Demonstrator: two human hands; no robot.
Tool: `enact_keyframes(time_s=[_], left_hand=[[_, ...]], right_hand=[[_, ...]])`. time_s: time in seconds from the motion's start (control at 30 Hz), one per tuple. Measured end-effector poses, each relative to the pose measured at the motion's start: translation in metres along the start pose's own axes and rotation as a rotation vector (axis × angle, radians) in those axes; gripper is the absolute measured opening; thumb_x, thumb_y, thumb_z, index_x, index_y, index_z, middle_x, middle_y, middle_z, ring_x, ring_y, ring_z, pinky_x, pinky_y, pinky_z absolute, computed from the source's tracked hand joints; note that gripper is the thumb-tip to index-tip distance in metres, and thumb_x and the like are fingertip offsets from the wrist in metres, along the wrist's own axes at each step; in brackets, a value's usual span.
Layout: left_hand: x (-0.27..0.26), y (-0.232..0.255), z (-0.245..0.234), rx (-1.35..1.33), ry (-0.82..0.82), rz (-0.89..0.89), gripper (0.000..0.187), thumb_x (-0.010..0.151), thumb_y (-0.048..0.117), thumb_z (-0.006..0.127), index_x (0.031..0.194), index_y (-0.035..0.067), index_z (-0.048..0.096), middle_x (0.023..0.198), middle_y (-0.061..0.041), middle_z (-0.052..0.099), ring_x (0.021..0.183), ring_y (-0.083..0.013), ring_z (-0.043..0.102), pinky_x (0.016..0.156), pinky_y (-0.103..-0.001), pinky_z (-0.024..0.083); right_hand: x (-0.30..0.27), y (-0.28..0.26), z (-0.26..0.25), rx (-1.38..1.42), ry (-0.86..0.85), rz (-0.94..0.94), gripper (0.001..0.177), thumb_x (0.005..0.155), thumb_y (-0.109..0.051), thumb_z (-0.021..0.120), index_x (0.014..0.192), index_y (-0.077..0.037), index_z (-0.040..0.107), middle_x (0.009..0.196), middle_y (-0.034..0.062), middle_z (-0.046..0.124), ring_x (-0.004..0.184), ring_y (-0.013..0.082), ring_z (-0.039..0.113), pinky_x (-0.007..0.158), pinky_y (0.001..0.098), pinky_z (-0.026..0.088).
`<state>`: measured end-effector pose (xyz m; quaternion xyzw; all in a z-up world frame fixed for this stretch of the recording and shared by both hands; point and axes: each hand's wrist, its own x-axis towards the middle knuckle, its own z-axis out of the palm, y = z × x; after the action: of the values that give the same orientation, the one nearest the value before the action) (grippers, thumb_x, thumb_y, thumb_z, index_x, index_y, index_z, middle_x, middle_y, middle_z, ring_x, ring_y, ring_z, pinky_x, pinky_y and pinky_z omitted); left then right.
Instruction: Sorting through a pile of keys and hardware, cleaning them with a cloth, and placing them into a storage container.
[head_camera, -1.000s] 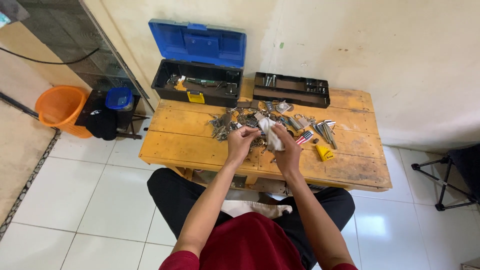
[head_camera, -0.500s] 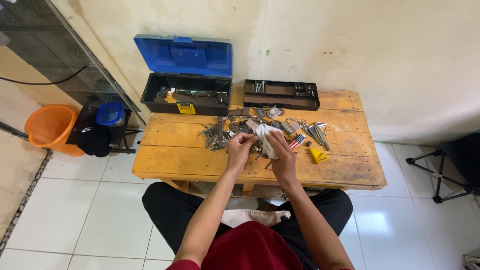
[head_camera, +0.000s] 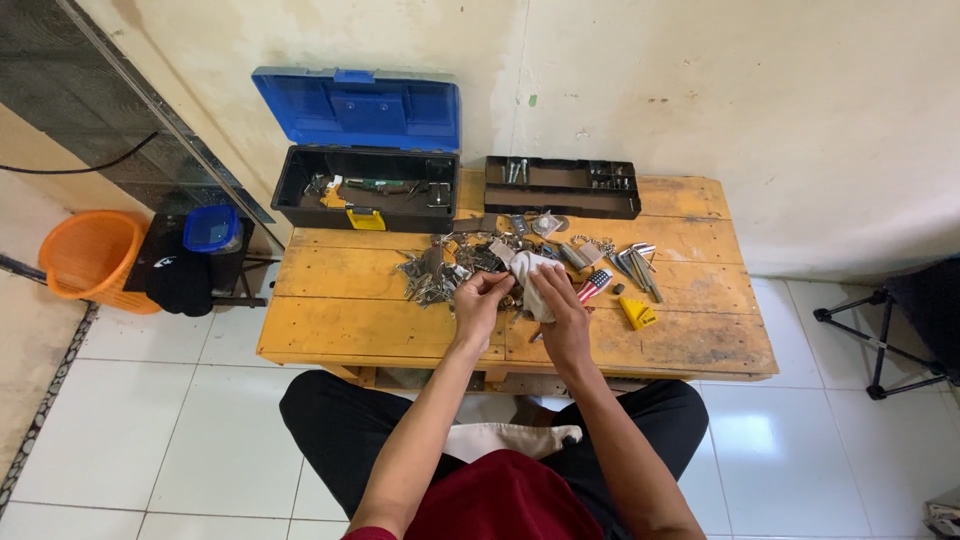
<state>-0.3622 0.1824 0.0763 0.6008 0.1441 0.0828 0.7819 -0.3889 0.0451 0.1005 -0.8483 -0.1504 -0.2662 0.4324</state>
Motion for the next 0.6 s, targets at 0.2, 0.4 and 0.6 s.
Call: enact_keyframes(time_s=[0.2, 0.4, 0.6], left_hand=[[0.002, -0.002, -0.006, 0.0, -0.005, -0.017, 0.017, 0.085, 0.016, 0.087, 0.1, 0.01, 0.081, 0.082, -0.006, 0.076, 0.078, -0.005, 0.059, 0.071, -0.022, 0.051], [0.012, -0.001, -0.004, 0.029, -0.015, 0.023, 0.019, 0.088, 0.011, 0.081, 0.106, 0.01, 0.08, 0.094, -0.008, 0.078, 0.086, -0.007, 0.062, 0.077, -0.024, 0.053], [0.006, 0.006, 0.004, -0.006, 0.025, 0.029, 0.017, 0.09, 0.011, 0.079, 0.107, 0.011, 0.08, 0.093, -0.004, 0.078, 0.085, -0.0043, 0.062, 0.075, -0.022, 0.052]], right_hand=[[-0.001, 0.027, 0.003, -0.021, 0.008, -0.017, 0.054, 0.084, 0.012, 0.069, 0.131, -0.015, 0.07, 0.135, 0.0114, 0.066, 0.131, 0.0424, 0.053, 0.104, 0.0532, 0.049], [0.015, 0.006, -0.008, 0.043, 0.031, 0.041, 0.065, 0.081, 0.018, 0.067, 0.134, -0.019, 0.069, 0.138, 0.008, 0.065, 0.135, 0.0395, 0.051, 0.104, 0.0521, 0.049], [0.01, 0.002, 0.0, 0.029, 0.007, 0.023, 0.064, 0.079, 0.018, 0.069, 0.132, -0.018, 0.07, 0.137, 0.0089, 0.065, 0.134, 0.0401, 0.052, 0.106, 0.0523, 0.048]])
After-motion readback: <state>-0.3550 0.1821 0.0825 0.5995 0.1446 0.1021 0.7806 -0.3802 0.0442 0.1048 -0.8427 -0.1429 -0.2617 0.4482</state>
